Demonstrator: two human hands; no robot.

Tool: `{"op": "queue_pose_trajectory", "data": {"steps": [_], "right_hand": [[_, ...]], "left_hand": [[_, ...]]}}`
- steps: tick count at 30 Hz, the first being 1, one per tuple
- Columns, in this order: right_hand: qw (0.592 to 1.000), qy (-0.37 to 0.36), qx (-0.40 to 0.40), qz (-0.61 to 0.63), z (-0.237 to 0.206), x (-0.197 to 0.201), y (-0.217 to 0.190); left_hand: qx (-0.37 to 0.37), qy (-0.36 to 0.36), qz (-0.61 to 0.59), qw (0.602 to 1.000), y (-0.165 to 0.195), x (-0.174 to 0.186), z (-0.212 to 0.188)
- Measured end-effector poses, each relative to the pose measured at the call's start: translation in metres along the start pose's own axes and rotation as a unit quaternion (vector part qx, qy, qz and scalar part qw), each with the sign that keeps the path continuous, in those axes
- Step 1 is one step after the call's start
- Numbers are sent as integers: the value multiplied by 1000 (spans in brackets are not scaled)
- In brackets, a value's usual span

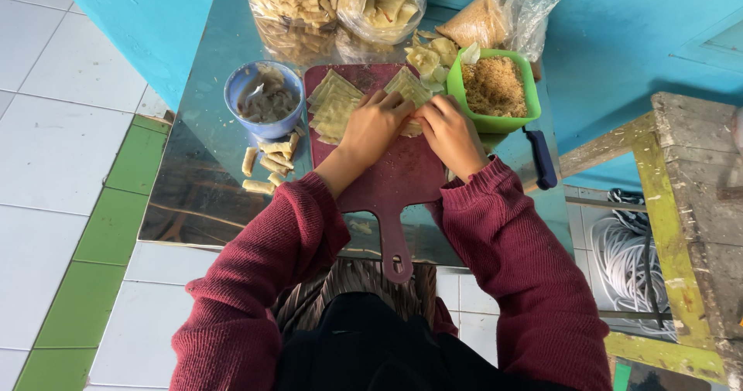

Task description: The person takes thin square pastry sheets, spoons filling from a bowl onto them, and rolls each sheet by hand into a cylinder, setting the finished rolls on the table. They occasionally reach into a green container of brown crumbs and add it to the sheets before rolling.

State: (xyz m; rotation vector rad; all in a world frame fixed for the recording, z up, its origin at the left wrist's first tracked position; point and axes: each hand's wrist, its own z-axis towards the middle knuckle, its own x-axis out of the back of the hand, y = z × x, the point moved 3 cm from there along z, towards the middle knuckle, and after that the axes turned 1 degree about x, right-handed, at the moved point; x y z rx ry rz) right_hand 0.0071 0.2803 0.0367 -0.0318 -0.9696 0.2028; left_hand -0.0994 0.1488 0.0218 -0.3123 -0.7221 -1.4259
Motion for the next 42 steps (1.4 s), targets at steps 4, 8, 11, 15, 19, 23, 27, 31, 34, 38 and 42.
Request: {"op": "queue_pose_trajectory", "data": {"steps": [4, 8, 11, 15, 19, 23, 27, 31, 34, 38, 42], "right_hand": [[1000, 15, -21, 9, 1, -2, -1], [998, 7, -32, 48, 0, -4, 3], [998, 0, -24, 54, -2, -3, 3], [1000, -1, -1, 23, -1, -3, 0], [1000, -9, -1, 1, 3, -1, -3], [999, 28, 6, -33, 13, -2, -7], [997, 11, 10, -77, 15, -3, -8], [993, -12, 23, -113, 5, -2, -9], [989, -16, 47, -138, 3, -2, -9], [987, -33, 35, -153, 9, -6, -9], [984, -29, 38, -171, 13, -5, -11]], "left_hand": [[6, -8, 44, 999, 0, -6, 1], [27, -43, 34, 998, 0, -10, -5], [49, -19, 1, 999, 1, -6, -6], [62, -17, -4, 998, 3, -2, -2], [63, -6, 25, 998, 5, -2, 2], [49, -11, 66, 997, 4, -3, 5], [77, -16, 82, 994, 1, -5, 9], [113, -22, 90, 989, -3, -4, 8], [112, -7, 97, 989, -3, 2, -1], [50, -26, 57, 997, 4, 2, -20], [30, -52, 104, 993, 16, -12, -32]]}}
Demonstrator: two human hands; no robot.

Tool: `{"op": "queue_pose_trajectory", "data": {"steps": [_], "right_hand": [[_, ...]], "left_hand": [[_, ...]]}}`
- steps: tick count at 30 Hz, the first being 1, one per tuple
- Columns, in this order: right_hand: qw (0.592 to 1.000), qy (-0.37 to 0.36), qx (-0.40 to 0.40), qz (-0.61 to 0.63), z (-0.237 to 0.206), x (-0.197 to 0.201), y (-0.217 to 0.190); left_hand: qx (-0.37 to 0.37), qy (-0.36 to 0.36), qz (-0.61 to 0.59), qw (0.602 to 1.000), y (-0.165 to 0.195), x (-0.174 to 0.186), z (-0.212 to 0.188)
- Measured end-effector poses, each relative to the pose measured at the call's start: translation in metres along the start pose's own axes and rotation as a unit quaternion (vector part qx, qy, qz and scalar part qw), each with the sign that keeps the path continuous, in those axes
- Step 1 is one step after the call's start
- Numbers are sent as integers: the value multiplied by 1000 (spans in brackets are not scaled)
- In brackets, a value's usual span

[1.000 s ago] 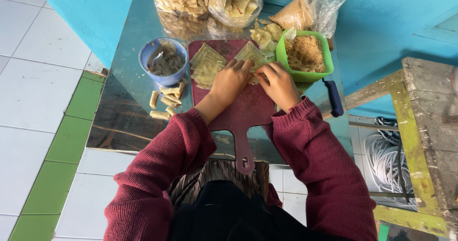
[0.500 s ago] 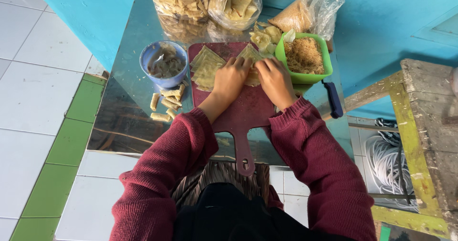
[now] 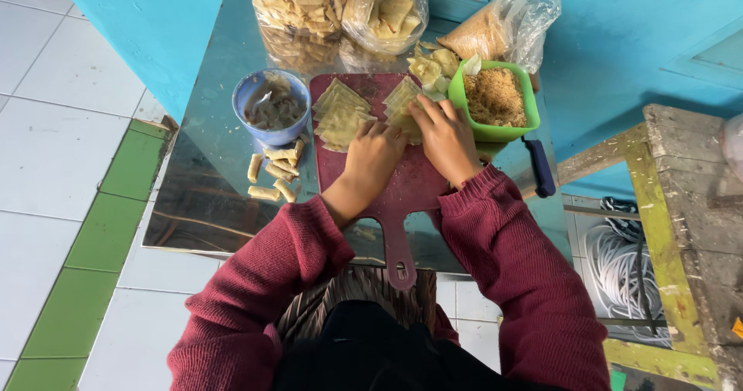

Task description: The person takes thin square pastry sheets, spoons filling from a bowl onto them, and rolls each sheet by hand into a cylinder, setting the finished rolls on the table. They occasionally reach into a green container of brown crumbs and add it to the sheets before rolling.

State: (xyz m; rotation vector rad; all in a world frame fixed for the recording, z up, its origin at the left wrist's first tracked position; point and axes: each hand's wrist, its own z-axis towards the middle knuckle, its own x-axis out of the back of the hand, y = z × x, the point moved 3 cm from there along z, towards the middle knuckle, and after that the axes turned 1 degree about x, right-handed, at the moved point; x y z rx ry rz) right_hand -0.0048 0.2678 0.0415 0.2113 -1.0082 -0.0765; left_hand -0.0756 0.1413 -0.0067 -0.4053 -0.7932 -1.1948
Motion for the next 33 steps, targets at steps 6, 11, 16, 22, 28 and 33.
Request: {"op": "queue_pose_trajectory", "data": {"steps": [6, 11, 16, 22, 28, 33], "right_hand": [[999, 14, 14, -27, 26, 2, 5], [997, 35, -51, 48, 29, 10, 9], [967, -10, -134, 218, -17, 50, 36], [977, -108, -176, 55, -22, 64, 107], [949, -199, -208, 131, -15, 37, 113], [955, -162, -219, 120, -6, 33, 104]], "left_hand": [[12, -16, 38, 999, 13, -10, -7], [8, 2, 52, 999, 16, -3, -7], [4, -3, 38, 999, 15, 4, -6], [24, -38, 54, 998, 14, 5, -3], [21, -10, 59, 998, 13, 7, -5], [22, -10, 65, 998, 11, 6, -5]]}}
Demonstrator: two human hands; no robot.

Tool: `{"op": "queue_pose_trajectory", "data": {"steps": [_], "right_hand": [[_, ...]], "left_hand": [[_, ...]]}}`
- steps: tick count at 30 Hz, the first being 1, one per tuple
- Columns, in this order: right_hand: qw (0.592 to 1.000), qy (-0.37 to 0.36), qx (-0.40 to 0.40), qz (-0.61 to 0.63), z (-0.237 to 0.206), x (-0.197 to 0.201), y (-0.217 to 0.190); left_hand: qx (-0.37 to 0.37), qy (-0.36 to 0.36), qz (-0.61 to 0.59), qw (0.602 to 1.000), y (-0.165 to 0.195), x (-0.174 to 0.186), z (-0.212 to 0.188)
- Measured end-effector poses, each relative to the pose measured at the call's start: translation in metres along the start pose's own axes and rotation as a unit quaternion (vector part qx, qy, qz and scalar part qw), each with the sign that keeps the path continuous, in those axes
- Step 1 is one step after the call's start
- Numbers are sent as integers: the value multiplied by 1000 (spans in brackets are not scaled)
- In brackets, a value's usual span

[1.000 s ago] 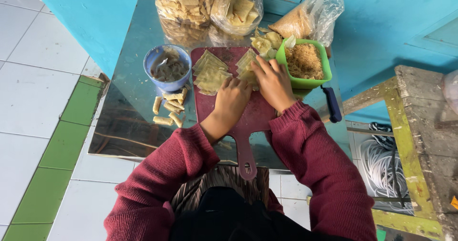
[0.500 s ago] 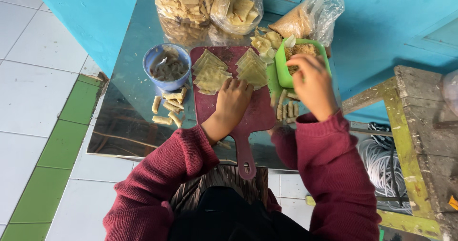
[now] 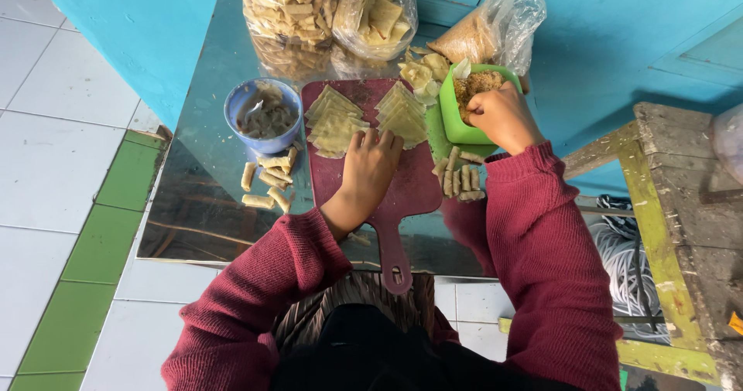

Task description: The person takes thin square pastry sheets, spoons filling from a bowl onto them, and rolls each sheet by hand into a cylinder, setting the finished rolls on the table. They occasionally reach into a green container of brown crumbs and add it to the sheets before rolling.

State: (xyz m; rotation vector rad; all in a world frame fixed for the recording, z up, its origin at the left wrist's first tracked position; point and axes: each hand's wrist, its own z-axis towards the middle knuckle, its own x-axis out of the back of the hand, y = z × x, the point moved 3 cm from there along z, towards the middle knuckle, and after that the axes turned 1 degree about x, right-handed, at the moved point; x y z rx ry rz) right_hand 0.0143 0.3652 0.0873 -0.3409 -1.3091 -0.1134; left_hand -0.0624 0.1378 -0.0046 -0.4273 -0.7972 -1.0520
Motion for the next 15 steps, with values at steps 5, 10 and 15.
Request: {"op": "queue_pose_trajectory", "data": {"steps": [5, 10, 15], "right_hand": [[1000, 10, -1, -10, 1, -1, -2], [999, 39, 9, 23, -4, 0, 5], [995, 77, 50, 32, -8, 9, 5]], "left_hand": [[1, 0, 21, 1000, 0, 0, -1], [2, -3, 14, 1000, -3, 4, -1], [13, -15, -21, 1000, -13, 9, 2]]}}
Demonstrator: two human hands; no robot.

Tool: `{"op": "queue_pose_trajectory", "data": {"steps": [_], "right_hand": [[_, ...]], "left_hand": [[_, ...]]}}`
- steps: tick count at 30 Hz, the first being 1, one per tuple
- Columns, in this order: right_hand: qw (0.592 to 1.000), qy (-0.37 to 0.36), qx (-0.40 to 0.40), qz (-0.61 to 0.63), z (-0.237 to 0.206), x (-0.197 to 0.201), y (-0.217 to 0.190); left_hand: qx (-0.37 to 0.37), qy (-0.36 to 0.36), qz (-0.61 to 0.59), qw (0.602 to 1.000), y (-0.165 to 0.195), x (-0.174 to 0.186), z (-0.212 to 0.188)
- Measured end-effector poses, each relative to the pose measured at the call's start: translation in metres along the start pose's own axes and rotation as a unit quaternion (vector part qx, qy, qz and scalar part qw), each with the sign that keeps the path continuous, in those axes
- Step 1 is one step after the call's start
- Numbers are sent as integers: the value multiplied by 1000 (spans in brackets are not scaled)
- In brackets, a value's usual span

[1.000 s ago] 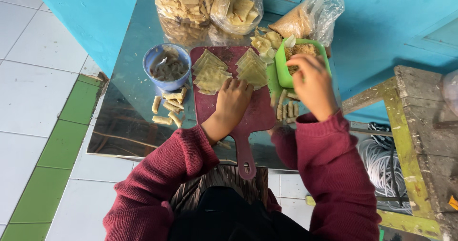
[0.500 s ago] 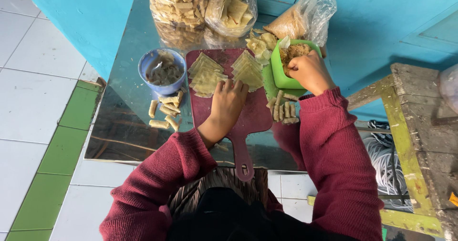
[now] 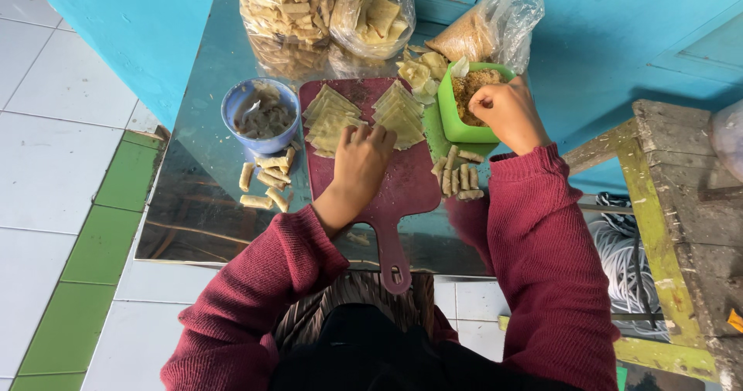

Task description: The person takes thin square pastry sheets, spoons filling from a bowl onto them, and rolls each sheet by hand into a cylinder, setting the finished rolls on the table. They occasionally reach into a green container of brown crumbs and add it to the sheets before rolling.

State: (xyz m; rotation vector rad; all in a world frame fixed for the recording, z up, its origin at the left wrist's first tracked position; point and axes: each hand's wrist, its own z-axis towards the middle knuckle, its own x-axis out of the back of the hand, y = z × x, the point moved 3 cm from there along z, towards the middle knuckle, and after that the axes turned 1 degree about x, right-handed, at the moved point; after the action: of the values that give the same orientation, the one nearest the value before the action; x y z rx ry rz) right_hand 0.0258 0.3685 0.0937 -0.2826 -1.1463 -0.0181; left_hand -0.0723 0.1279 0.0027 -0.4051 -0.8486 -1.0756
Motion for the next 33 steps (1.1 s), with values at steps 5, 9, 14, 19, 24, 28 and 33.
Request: {"op": "queue_pose_trajectory", "data": {"steps": [5, 9, 14, 19, 24, 28, 33], "right_hand": [[999, 18, 28, 25, 7, 20, -15], [993, 28, 88, 67, 15, -14, -53], [986, 33, 156, 39, 8, -73, -93], [982, 58, 170, 59, -4, -80, -89], [981, 72, 157, 85, -6, -79, -85], [983, 90, 123, 100, -13, -78, -92], [986, 110, 125, 4, -14, -66, -99]], "left_hand": [[53, 30, 6, 998, -16, 2, 6], [54, 25, -23, 998, -19, -2, 4], [50, 3, -24, 998, -16, -8, 4], [60, 16, -45, 997, -14, -11, 11], [68, 25, -58, 996, -12, -13, 18], [51, 46, -27, 997, -11, -14, 20], [45, 49, -64, 996, -10, -14, 20]]}}
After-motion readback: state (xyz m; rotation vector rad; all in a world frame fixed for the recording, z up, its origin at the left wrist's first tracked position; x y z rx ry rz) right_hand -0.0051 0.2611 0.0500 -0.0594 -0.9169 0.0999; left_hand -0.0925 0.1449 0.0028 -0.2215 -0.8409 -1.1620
